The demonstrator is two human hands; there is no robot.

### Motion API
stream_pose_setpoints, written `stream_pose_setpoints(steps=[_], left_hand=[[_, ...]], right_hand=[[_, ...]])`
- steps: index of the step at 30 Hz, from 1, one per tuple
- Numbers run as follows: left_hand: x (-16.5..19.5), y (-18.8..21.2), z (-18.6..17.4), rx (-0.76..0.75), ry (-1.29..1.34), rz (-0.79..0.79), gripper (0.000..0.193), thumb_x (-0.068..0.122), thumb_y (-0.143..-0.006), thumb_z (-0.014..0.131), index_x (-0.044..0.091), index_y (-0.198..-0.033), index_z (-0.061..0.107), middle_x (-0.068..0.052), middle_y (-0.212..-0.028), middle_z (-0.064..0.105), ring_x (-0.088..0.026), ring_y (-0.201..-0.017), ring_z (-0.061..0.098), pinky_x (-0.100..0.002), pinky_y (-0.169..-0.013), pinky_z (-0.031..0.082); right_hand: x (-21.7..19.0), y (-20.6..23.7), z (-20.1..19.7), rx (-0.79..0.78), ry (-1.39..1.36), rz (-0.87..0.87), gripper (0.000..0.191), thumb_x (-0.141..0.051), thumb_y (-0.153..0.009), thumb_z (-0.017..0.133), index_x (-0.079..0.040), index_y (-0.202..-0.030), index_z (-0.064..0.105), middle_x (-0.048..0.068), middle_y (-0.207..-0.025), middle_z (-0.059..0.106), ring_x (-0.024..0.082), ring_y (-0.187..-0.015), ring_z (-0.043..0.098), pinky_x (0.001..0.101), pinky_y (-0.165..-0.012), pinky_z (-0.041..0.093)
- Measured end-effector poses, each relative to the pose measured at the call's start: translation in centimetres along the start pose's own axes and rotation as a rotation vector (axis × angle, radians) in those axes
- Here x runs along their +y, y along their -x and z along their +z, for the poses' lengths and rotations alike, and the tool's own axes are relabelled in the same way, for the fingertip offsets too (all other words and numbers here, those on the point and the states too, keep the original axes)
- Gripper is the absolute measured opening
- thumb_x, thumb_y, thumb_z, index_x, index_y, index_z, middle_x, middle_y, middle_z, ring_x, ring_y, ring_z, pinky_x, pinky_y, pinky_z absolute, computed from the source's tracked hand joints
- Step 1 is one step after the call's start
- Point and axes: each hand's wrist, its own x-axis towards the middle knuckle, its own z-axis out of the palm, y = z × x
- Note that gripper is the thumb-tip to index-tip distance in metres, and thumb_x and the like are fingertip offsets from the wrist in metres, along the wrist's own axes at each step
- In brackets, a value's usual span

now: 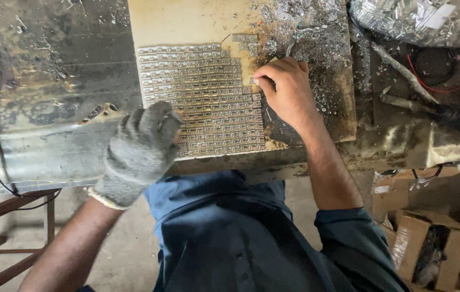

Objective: The person picks small metallic components one at a time from a pile on the workbench and places them into rows on a gridded board, gradually extending the filled area of the grid. They occasionally reach to the side for more components and continue filling the rows by hand.

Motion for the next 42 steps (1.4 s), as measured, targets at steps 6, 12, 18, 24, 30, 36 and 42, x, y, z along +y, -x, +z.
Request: stream_pose_setpoints(steps=[6,12,18,24,30,36,42], left_hand=[[-0.7,1.7,0.3,0.098,0.108,-0.238,0.03,0.02,-0.102,0.073,0.009,-0.129,0.066,-0.013,-0.121,0.065,-0.034,-0.1,0.067,-0.044,-0.077,0.055],[0.3,1.4,0.9,0.189,0.293,-0.33,0.03,0.017,-0.104,0.073,0.008,-0.131,0.063,-0.014,-0.125,0.065,-0.036,-0.109,0.067,-0.047,-0.086,0.055],[0.9,-2.0,1.3,0.142,0.229,-0.159,0.041,0.018,-0.097,0.073,0.005,-0.134,0.061,-0.018,-0.136,0.061,-0.039,-0.119,0.063,-0.051,-0.098,0.051],[1.3,-3.4,1.3,0.191,0.2,-0.104,0.042,0.018,-0.102,0.071,0.007,-0.14,0.059,-0.021,-0.146,0.057,-0.041,-0.136,0.055,-0.054,-0.11,0.046],[3.7,-4.1,3.2,0.122,0.472,-0.227,0.033,0.014,-0.1,0.071,0.009,-0.132,0.066,-0.013,-0.123,0.068,-0.034,-0.105,0.068,-0.044,-0.078,0.057],[7.6,-3.5,5.1,0.08,0.803,-0.146,0.038,0.015,-0.089,0.076,0.011,-0.126,0.069,-0.013,-0.114,0.071,-0.033,-0.099,0.071,-0.042,-0.083,0.059],[7.7,-2.6,5.4,0.073,0.967,-0.224,0.029,0.008,-0.087,0.075,0.014,-0.115,0.077,-0.012,-0.102,0.074,-0.031,-0.09,0.072,-0.04,-0.078,0.058]], right_hand=[[0.0,-0.2,1.6,0.045,0.009,-0.06,0.004,-0.017,-0.097,0.077,-0.015,-0.1,0.076,0.001,-0.107,0.071,0.027,-0.109,0.061,0.0441,-0.099,0.039],[1.6,0.5,-0.6,0.205,-0.041,0.075,0.009,-0.017,-0.107,0.075,-0.017,-0.116,0.078,0.004,-0.116,0.069,0.025,-0.114,0.061,0.0426,-0.105,0.046],[3.2,0.1,-1.2,0.0,0.173,0.095,0.03,-0.027,-0.094,0.082,-0.012,-0.12,0.076,0.018,-0.123,0.065,0.032,-0.104,0.062,0.0468,-0.087,0.052],[2.6,0.0,-0.7,0.015,0.184,0.11,0.022,-0.026,-0.096,0.081,-0.013,-0.112,0.076,0.009,-0.111,0.073,0.028,-0.107,0.067,0.045,-0.096,0.054],[-0.1,2.6,-3.8,0.044,-0.407,0.322,0.022,-0.014,-0.102,0.072,-0.007,-0.122,0.073,0.008,-0.109,0.072,0.017,-0.092,0.069,0.0328,-0.07,0.052],[-5.7,7.3,-2.9,-0.054,-0.769,0.057,0.024,-0.001,-0.102,0.065,-0.006,-0.125,0.069,0.011,-0.112,0.07,0.015,-0.091,0.074,0.026,-0.075,0.062],[-6.8,7.4,-2.4,0.004,-1.242,-0.055,0.027,0.001,-0.109,0.061,-0.005,-0.135,0.057,0.013,-0.13,0.068,0.019,-0.112,0.074,0.0309,-0.096,0.064]])
